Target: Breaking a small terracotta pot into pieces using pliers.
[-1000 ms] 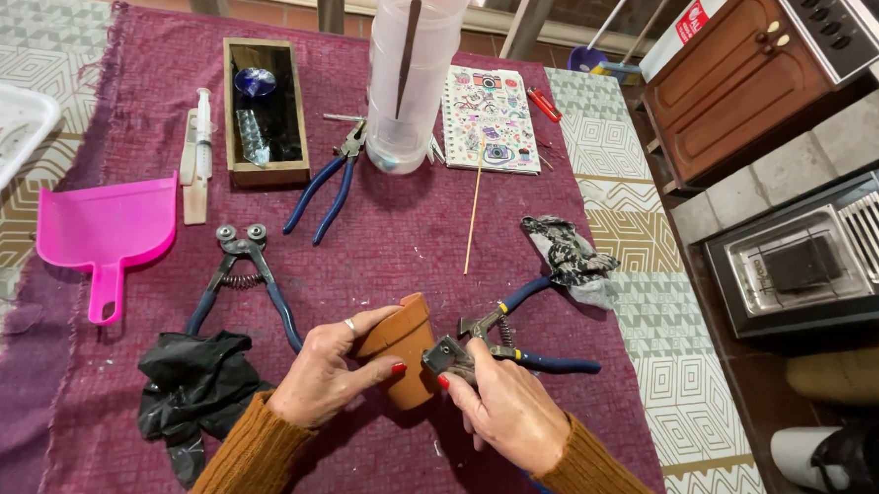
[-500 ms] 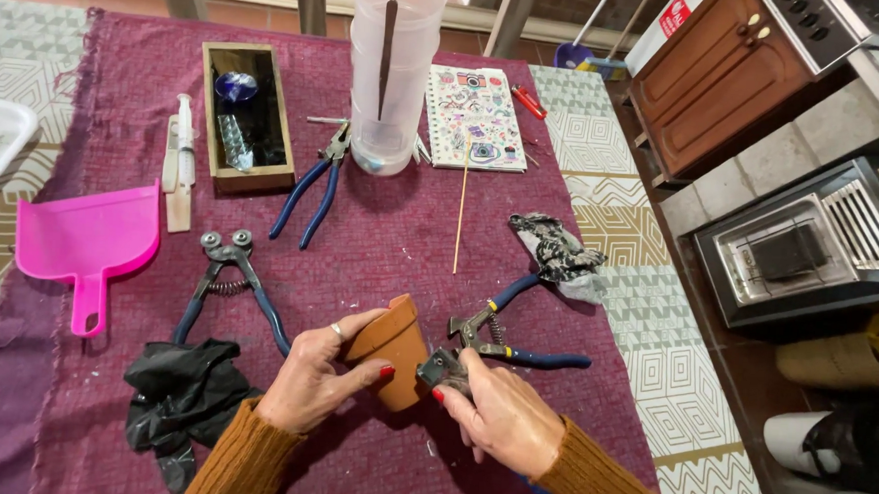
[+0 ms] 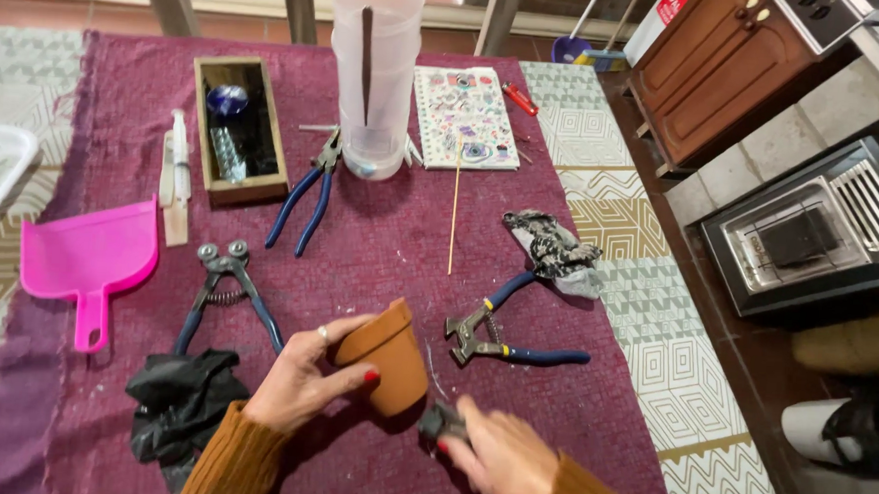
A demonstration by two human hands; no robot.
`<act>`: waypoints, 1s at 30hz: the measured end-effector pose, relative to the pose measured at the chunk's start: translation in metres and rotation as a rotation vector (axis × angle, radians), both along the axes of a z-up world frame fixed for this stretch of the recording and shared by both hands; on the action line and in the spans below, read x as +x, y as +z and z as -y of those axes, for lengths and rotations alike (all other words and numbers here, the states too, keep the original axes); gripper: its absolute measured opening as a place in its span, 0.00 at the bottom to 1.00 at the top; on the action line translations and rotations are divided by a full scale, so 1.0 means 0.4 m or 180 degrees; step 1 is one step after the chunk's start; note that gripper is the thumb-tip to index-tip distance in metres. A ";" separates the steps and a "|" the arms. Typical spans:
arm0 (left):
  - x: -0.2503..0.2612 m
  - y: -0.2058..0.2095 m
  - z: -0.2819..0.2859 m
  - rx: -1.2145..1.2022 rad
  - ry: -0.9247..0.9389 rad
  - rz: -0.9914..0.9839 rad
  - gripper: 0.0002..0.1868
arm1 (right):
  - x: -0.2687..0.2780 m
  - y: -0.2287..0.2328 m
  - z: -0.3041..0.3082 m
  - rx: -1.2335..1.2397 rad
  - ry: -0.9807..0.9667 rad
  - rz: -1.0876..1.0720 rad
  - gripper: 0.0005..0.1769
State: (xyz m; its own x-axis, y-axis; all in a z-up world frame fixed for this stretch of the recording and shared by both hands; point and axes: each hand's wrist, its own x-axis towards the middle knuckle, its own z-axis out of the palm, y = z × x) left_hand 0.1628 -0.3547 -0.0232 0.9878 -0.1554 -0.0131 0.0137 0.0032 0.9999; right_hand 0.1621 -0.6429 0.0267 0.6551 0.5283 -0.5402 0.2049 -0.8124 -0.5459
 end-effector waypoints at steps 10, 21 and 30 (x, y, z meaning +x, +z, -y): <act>0.001 -0.036 -0.065 -0.1271 -0.0035 -0.0943 0.23 | -0.033 -0.085 0.109 0.1755 -0.1440 -0.1413 0.14; 0.000 -0.066 -0.090 -0.2524 0.0110 -0.0633 0.26 | 0.085 -0.007 0.035 0.2393 -0.1485 -0.1533 0.16; -0.003 -0.035 -0.078 -0.2177 0.0441 -0.0819 0.24 | 0.484 -0.026 -0.236 -0.0200 0.1227 0.3091 0.14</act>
State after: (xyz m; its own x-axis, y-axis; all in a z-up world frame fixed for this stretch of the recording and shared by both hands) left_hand 0.1616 -0.3236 -0.0373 0.9777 -0.0861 -0.1917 0.2015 0.6425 0.7394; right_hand 0.3555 -0.5483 0.0164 0.6153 0.7827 0.0943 0.7838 -0.6201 0.0329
